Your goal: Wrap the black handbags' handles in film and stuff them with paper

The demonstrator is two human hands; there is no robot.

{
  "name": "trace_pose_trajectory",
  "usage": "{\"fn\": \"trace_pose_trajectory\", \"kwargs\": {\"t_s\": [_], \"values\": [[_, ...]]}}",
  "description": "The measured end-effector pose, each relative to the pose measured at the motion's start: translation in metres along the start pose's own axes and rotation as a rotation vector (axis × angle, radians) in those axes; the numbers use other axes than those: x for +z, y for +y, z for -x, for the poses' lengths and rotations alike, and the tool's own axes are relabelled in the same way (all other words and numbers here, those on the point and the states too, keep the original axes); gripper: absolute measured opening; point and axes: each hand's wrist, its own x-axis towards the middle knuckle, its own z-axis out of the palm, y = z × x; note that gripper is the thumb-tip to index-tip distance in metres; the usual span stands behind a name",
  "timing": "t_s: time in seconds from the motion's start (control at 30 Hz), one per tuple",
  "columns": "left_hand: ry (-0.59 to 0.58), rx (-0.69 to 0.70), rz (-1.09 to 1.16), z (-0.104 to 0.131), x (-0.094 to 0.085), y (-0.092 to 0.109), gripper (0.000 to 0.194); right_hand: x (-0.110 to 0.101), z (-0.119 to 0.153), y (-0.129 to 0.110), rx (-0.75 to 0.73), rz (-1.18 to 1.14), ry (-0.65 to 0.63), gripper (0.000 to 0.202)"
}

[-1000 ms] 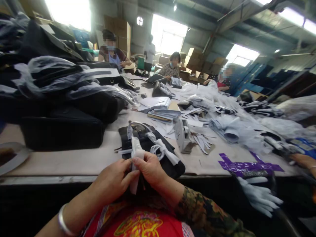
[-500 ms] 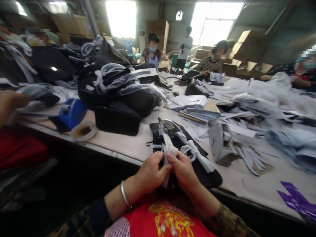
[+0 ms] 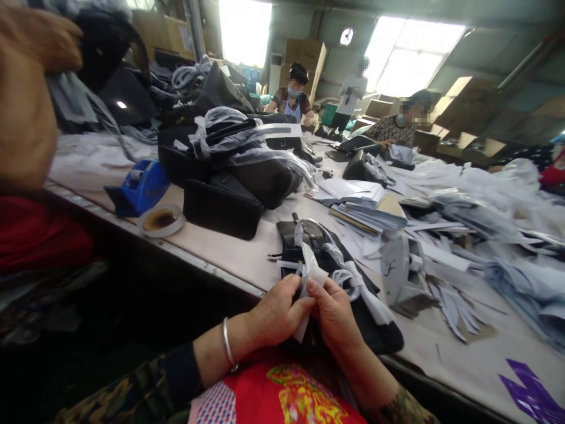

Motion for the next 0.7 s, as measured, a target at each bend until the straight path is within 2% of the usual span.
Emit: {"fn": "trace_pose_trajectory", "kwargs": {"t_s": [0.13, 0.27, 0.47, 0.57, 0.7], "values": [[-0.037, 0.021, 0.148, 0.002, -0.001, 0.000, 0.024, -0.001, -0.001, 0.002, -0.020, 0.021, 0.015, 0.036], [0.019, 0.066, 0.073, 0.001, 0.007, -0.003, 0.024, 0.004, -0.001, 0.000, -0.031, -0.006, 0.031, 0.035], [0.114, 0.102, 0.018, -0.001, 0.022, -0.008, 0.024, 0.011, 0.002, -0.010, 0.062, 0.013, 0.077, 0.043], [0.125, 0.055, 0.050, -0.001, 0.022, -0.007, 0.020, 0.010, 0.002, -0.014, 0.079, 0.117, 0.089, 0.047], [0.060, -0.067, 0.224, -0.001, 0.018, -0.003, 0.027, 0.007, 0.005, -0.025, 0.027, 0.420, 0.046, 0.047]]}}
